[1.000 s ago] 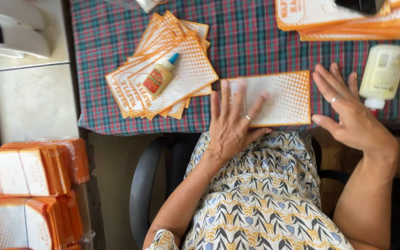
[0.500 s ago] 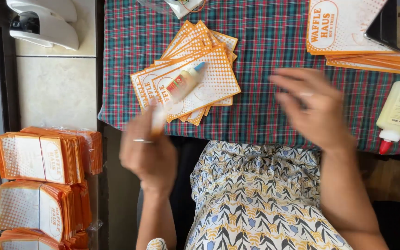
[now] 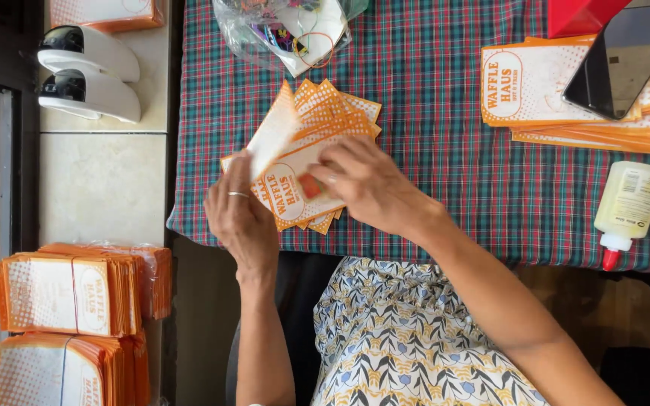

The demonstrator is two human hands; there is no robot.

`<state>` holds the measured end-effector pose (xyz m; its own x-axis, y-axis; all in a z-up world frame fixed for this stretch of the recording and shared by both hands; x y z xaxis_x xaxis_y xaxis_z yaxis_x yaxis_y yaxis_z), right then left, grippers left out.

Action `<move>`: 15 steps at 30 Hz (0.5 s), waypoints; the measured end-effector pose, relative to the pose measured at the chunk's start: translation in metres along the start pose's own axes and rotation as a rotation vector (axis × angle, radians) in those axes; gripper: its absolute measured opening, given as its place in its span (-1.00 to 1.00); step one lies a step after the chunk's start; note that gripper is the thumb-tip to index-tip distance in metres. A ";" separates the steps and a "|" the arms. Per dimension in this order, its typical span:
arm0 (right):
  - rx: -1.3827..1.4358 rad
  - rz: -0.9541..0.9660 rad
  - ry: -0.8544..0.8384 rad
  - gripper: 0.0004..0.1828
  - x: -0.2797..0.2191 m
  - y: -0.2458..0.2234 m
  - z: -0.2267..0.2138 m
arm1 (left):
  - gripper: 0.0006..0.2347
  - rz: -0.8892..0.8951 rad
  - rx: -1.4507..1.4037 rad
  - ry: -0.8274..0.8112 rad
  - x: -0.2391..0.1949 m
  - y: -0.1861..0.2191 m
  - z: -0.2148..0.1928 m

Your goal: Folding and gluing paper sleeves for food packaging

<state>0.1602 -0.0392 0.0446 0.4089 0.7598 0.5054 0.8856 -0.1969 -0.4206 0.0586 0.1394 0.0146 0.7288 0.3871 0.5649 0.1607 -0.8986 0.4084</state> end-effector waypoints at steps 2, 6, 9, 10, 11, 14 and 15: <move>0.039 0.032 0.033 -0.68 -0.011 0.000 -0.028 | -0.60 0.076 -0.007 -0.117 0.003 0.013 0.002; 0.101 0.116 0.215 -0.52 -0.029 0.015 -0.040 | -0.47 0.218 -0.100 -0.412 -0.006 0.024 0.013; 0.053 0.118 0.336 -0.53 -0.040 0.037 0.006 | -0.46 0.104 -0.151 -0.453 -0.003 0.026 0.011; 0.049 0.121 0.338 -0.53 -0.044 0.040 0.016 | -0.46 0.109 -0.154 -0.455 -0.002 0.029 0.008; -0.035 0.126 0.266 -0.54 -0.047 0.042 0.027 | -0.64 0.122 -0.150 -0.367 -0.001 0.032 0.003; -0.138 0.163 0.227 -0.61 -0.055 0.047 0.017 | -0.80 0.150 -0.302 -0.167 0.017 0.067 -0.027; -0.148 0.185 0.256 -0.66 -0.058 0.049 0.006 | -0.77 0.151 -0.447 -0.048 0.025 0.082 -0.042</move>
<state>0.1784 -0.0893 -0.0096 0.5906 0.5266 0.6114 0.8061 -0.4186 -0.4182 0.0623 0.0838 0.0922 0.7533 0.2400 0.6123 -0.2436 -0.7630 0.5988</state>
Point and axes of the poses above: each hand's wrist, its own x-axis towards the middle knuckle, its own z-axis out of the palm, y = z × x, the point moved 3 cm from there along x, towards the middle knuckle, and after that the axes turned 2 degrees about y, right-handed, at the moved point
